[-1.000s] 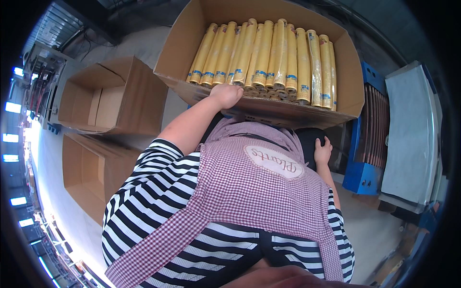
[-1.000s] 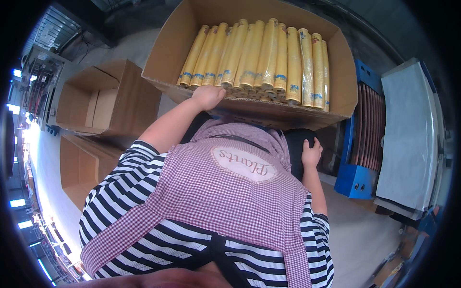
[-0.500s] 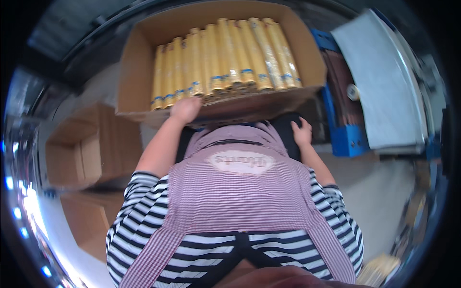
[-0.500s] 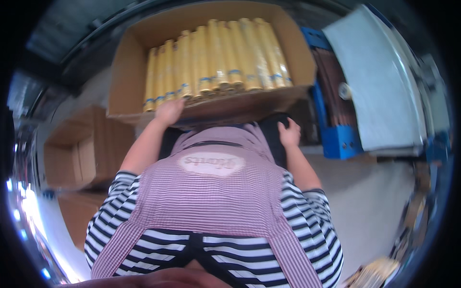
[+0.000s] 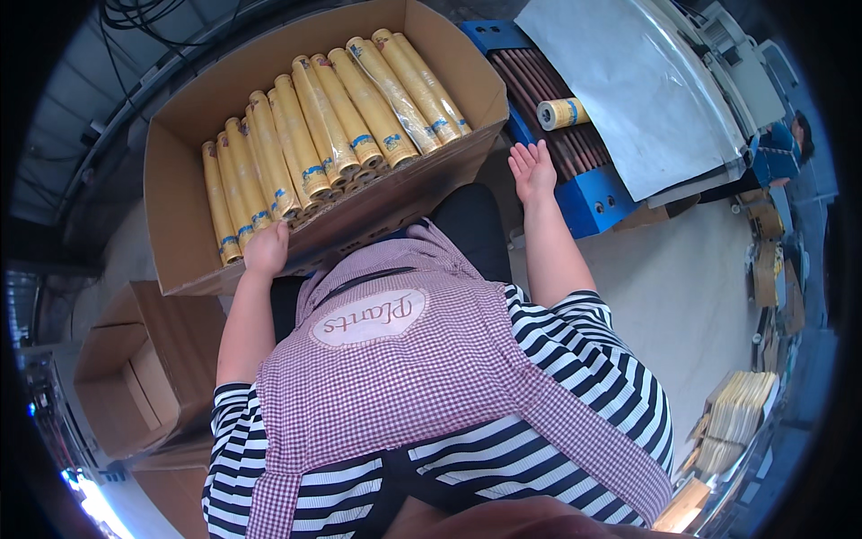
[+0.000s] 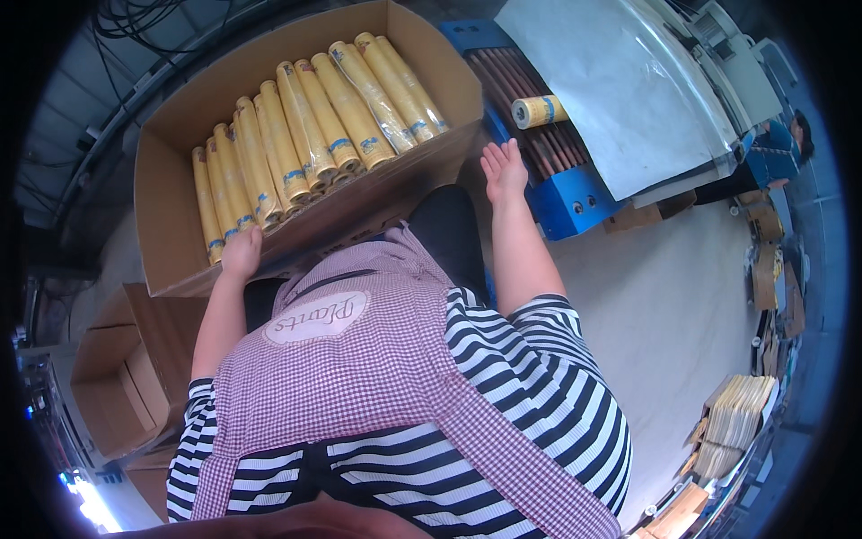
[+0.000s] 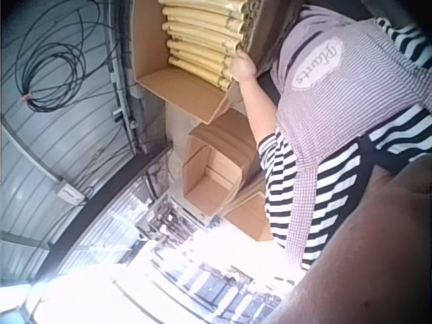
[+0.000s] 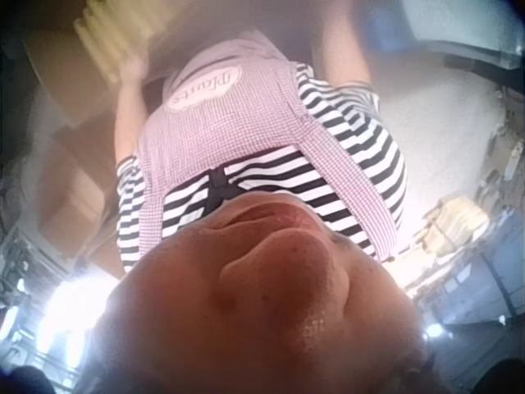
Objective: The person picks up yellow plastic rolls from a conveyor belt, wipes the surface of each roll with a cloth, and stacks them inside a large cardboard box.
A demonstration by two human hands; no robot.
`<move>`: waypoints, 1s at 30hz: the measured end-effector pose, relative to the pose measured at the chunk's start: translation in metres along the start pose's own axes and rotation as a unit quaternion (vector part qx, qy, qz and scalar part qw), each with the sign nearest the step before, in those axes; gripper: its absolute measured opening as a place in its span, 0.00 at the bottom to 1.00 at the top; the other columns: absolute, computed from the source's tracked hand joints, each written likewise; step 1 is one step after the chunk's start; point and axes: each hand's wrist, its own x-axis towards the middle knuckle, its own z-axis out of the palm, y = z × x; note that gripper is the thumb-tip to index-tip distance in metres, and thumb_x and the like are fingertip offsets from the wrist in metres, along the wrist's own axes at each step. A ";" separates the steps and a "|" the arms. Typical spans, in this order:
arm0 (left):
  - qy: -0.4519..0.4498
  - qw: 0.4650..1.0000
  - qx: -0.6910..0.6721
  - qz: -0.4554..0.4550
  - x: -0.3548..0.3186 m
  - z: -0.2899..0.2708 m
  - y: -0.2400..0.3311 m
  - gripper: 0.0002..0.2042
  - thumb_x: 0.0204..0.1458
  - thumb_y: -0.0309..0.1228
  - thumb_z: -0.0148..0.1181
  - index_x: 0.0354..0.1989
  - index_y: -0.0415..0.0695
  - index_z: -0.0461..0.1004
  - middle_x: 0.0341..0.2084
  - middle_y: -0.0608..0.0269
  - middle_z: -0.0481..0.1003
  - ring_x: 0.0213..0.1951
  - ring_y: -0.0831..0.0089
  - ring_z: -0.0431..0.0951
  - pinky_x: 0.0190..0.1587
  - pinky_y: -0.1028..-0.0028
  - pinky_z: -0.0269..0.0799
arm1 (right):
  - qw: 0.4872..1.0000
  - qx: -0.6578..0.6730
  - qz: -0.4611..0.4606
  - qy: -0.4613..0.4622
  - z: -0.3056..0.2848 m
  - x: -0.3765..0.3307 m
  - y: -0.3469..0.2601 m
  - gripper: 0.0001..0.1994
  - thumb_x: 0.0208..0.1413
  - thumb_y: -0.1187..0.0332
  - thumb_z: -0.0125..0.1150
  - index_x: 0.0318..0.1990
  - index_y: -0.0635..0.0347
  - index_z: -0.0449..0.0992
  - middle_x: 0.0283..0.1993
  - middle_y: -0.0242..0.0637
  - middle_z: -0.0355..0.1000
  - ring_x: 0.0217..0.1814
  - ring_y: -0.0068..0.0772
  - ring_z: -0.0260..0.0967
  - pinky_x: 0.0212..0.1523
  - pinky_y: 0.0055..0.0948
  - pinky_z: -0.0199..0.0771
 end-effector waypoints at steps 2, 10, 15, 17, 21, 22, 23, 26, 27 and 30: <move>0.000 1.000 -0.003 -0.006 0.000 0.000 0.000 0.23 0.65 0.45 0.36 0.41 0.43 0.77 0.38 0.43 0.79 0.44 0.44 0.77 0.50 0.50 0.70 | 0.997 0.074 0.023 -0.009 0.009 0.003 -0.007 0.44 0.63 0.45 0.54 0.71 0.72 0.44 0.71 0.58 0.53 0.73 0.53 0.54 0.71 0.45 0.56; 0.006 1.000 -0.017 0.003 0.000 0.002 -0.004 0.22 0.65 0.45 0.36 0.42 0.44 0.77 0.38 0.43 0.79 0.44 0.45 0.77 0.50 0.51 0.70 | 0.981 0.183 0.060 -0.008 0.025 0.050 -0.012 0.53 0.56 0.39 0.60 0.71 0.74 0.39 0.73 0.56 0.47 0.76 0.53 0.47 0.76 0.46 0.43; 0.001 1.000 -0.009 0.001 0.001 0.001 -0.002 0.22 0.65 0.45 0.37 0.41 0.43 0.77 0.37 0.43 0.79 0.44 0.45 0.77 0.50 0.50 0.70 | 0.981 0.192 -0.022 0.001 0.043 0.071 -0.010 0.32 0.56 0.43 0.63 0.62 0.48 0.65 0.61 0.36 0.67 0.65 0.43 0.62 0.68 0.45 0.58; 0.003 1.000 -0.004 0.002 0.002 0.000 0.000 0.22 0.65 0.45 0.37 0.41 0.43 0.77 0.37 0.43 0.79 0.43 0.45 0.77 0.50 0.50 0.70 | 0.982 0.185 -0.010 0.022 0.049 0.074 -0.010 0.28 0.56 0.46 0.65 0.58 0.49 0.67 0.55 0.35 0.70 0.58 0.41 0.67 0.60 0.43 0.66; -0.002 1.000 0.019 0.005 0.003 -0.007 0.004 0.22 0.65 0.45 0.36 0.40 0.43 0.77 0.36 0.43 0.79 0.43 0.44 0.77 0.49 0.50 0.71 | 0.986 0.162 0.004 0.035 0.065 0.037 -0.001 0.23 0.57 0.58 0.67 0.56 0.55 0.68 0.49 0.36 0.71 0.51 0.38 0.71 0.48 0.40 0.75; 0.000 1.000 0.023 0.002 0.001 -0.008 0.005 0.22 0.65 0.45 0.36 0.40 0.43 0.77 0.36 0.42 0.79 0.43 0.44 0.77 0.49 0.50 0.71 | 0.988 0.153 0.008 -0.014 0.062 0.010 0.011 0.20 0.60 0.61 0.64 0.56 0.58 0.67 0.48 0.39 0.71 0.49 0.38 0.71 0.45 0.37 0.76; -0.009 0.999 0.030 -0.003 0.000 -0.004 0.000 0.22 0.65 0.44 0.36 0.40 0.43 0.77 0.36 0.42 0.79 0.42 0.44 0.78 0.49 0.49 0.71 | 0.986 0.149 0.047 -0.066 0.066 -0.036 0.019 0.18 0.62 0.64 0.60 0.56 0.59 0.66 0.48 0.39 0.71 0.48 0.37 0.72 0.44 0.38 0.77; -0.008 1.000 0.005 -0.005 0.002 -0.007 0.000 0.22 0.64 0.44 0.37 0.41 0.43 0.78 0.37 0.42 0.79 0.42 0.44 0.78 0.49 0.49 0.71 | 0.971 0.089 0.122 -0.186 0.048 -0.163 0.043 0.20 0.60 0.69 0.61 0.57 0.61 0.65 0.47 0.37 0.71 0.48 0.34 0.72 0.48 0.37 0.76; -0.017 1.000 -0.004 -0.009 0.002 -0.008 0.001 0.21 0.64 0.44 0.38 0.42 0.43 0.78 0.37 0.42 0.79 0.43 0.45 0.78 0.49 0.50 0.71 | 0.964 0.050 0.134 -0.224 0.041 -0.186 0.043 0.23 0.57 0.69 0.64 0.58 0.61 0.65 0.48 0.37 0.71 0.49 0.34 0.72 0.51 0.37 0.75; -0.018 0.994 -0.111 0.014 0.017 -0.016 -0.005 0.19 0.62 0.43 0.45 0.45 0.42 0.77 0.37 0.44 0.79 0.43 0.50 0.79 0.49 0.57 0.73 | 0.928 -0.035 0.208 -0.307 0.023 -0.191 0.027 0.26 0.53 0.72 0.68 0.58 0.62 0.65 0.48 0.38 0.73 0.47 0.32 0.75 0.49 0.33 0.77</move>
